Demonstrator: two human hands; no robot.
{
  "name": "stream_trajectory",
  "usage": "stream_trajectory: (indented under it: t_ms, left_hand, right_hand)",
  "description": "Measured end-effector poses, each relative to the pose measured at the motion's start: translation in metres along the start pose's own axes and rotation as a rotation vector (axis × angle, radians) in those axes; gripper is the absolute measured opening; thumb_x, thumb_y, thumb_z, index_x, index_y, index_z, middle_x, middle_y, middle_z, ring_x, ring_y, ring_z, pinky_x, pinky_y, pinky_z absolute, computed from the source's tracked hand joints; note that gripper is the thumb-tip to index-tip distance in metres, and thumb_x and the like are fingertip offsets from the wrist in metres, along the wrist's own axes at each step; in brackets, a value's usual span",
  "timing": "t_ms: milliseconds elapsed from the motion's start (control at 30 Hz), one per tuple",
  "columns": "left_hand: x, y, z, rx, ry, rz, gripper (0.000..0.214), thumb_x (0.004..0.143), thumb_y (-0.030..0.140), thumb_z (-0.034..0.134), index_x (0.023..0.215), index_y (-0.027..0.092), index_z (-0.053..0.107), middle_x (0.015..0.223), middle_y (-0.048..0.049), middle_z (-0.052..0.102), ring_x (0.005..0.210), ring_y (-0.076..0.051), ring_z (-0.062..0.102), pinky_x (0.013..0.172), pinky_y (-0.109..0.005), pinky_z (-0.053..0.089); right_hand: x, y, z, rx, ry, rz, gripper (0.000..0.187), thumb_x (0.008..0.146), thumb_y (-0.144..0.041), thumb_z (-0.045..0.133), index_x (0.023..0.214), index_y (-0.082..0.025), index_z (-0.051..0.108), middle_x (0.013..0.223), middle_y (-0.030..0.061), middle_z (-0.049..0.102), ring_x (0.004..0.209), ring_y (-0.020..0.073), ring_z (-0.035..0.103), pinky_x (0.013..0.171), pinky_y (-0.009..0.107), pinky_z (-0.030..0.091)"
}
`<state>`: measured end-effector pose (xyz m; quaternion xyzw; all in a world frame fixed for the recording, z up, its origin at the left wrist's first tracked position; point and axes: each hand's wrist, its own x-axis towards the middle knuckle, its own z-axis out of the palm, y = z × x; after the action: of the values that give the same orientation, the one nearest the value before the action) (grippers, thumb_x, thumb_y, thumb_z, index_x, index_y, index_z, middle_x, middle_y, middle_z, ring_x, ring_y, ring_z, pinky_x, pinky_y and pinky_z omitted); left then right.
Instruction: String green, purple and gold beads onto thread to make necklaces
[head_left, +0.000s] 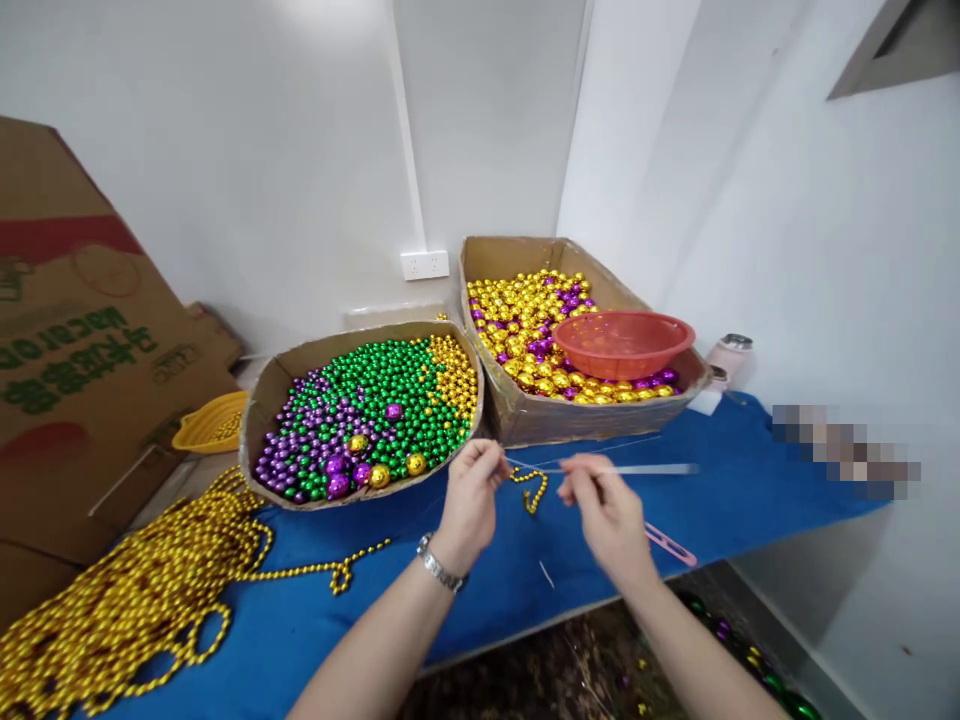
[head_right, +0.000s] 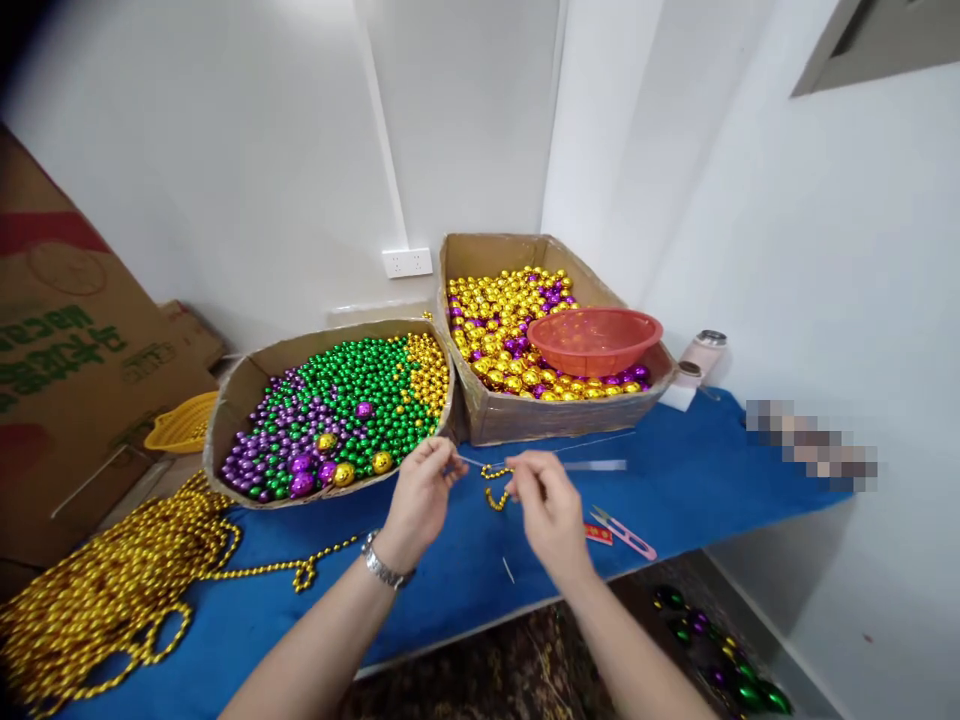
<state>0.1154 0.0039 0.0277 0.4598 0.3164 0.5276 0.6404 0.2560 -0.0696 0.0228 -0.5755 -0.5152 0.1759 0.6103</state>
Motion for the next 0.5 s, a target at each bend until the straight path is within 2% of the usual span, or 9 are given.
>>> stream_trajectory:
  t_ms: [67,133,200,267,400,500]
  left_hand:
    - [0.017,-0.006,-0.013,0.342,0.096,0.190,0.018,0.088,0.032,0.044,0.075,0.020,0.044,0.070,0.0018,0.045,0.066,-0.013,0.047,0.065,-0.025,0.039]
    - [0.024,-0.021,-0.029,0.752,0.119,0.299,0.020,0.091,0.030,0.033,0.077,0.021,0.043,0.070,0.0008,0.045,0.066,-0.014,0.046,0.065,-0.027,0.038]
    - [0.019,-0.041,-0.044,0.953,0.070,0.319,0.018,0.090,0.026,0.034,0.076,0.021,0.044,0.072,-0.0013,0.047,0.070,-0.017,0.047,0.068,-0.030,0.038]
    - [0.004,-0.061,-0.054,1.037,0.000,0.317,0.016,0.087,0.021,0.038,0.073,0.020,0.046,0.074,-0.0040,0.050,0.075,-0.020,0.048,0.072,-0.033,0.037]
    - [-0.022,-0.086,-0.060,1.237,-0.141,0.269,0.014,0.084,0.016,0.042,0.074,0.019,0.051,0.079,-0.0073,0.055,0.078,-0.021,0.051,0.071,-0.032,0.039]
    - [-0.023,-0.089,-0.064,1.362,-0.180,0.204,0.014,0.086,0.016,0.040,0.083,0.019,0.053,0.086,-0.0092,0.058,0.082,-0.022,0.053,0.072,-0.032,0.040]
  right_hand:
    - [0.039,-0.007,-0.017,-0.027,0.047,-0.006,0.027,0.090,-0.043,0.048,0.088,-0.019,0.059,0.060,-0.0026,0.057,0.054,0.0104,0.054,0.052,0.021,0.044]
    - [0.080,-0.013,-0.035,-0.047,0.104,-0.014,0.029,0.089,-0.047,0.048,0.085,-0.019,0.057,0.058,-0.0036,0.055,0.051,0.0087,0.050,0.049,0.019,0.040]
    - [0.116,-0.018,-0.050,-0.056,0.125,-0.006,0.032,0.087,-0.050,0.048,0.081,-0.019,0.053,0.064,-0.0016,0.060,0.047,0.0072,0.049,0.044,0.018,0.038]
    - [0.142,-0.024,-0.060,-0.061,0.130,0.021,0.031,0.088,-0.051,0.046,0.083,-0.020,0.049,0.070,0.0002,0.064,0.042,0.0062,0.048,0.040,0.018,0.036]
    - [0.167,-0.037,-0.065,-0.084,0.063,0.076,0.027,0.089,-0.049,0.044,0.085,-0.023,0.043,0.070,0.0020,0.067,0.036,0.0065,0.049,0.039,0.020,0.038]
    - [0.167,-0.048,-0.059,-0.154,-0.001,0.057,0.027,0.091,-0.050,0.041,0.093,-0.023,0.045,0.070,0.0033,0.066,0.038,0.0075,0.052,0.041,0.021,0.040]
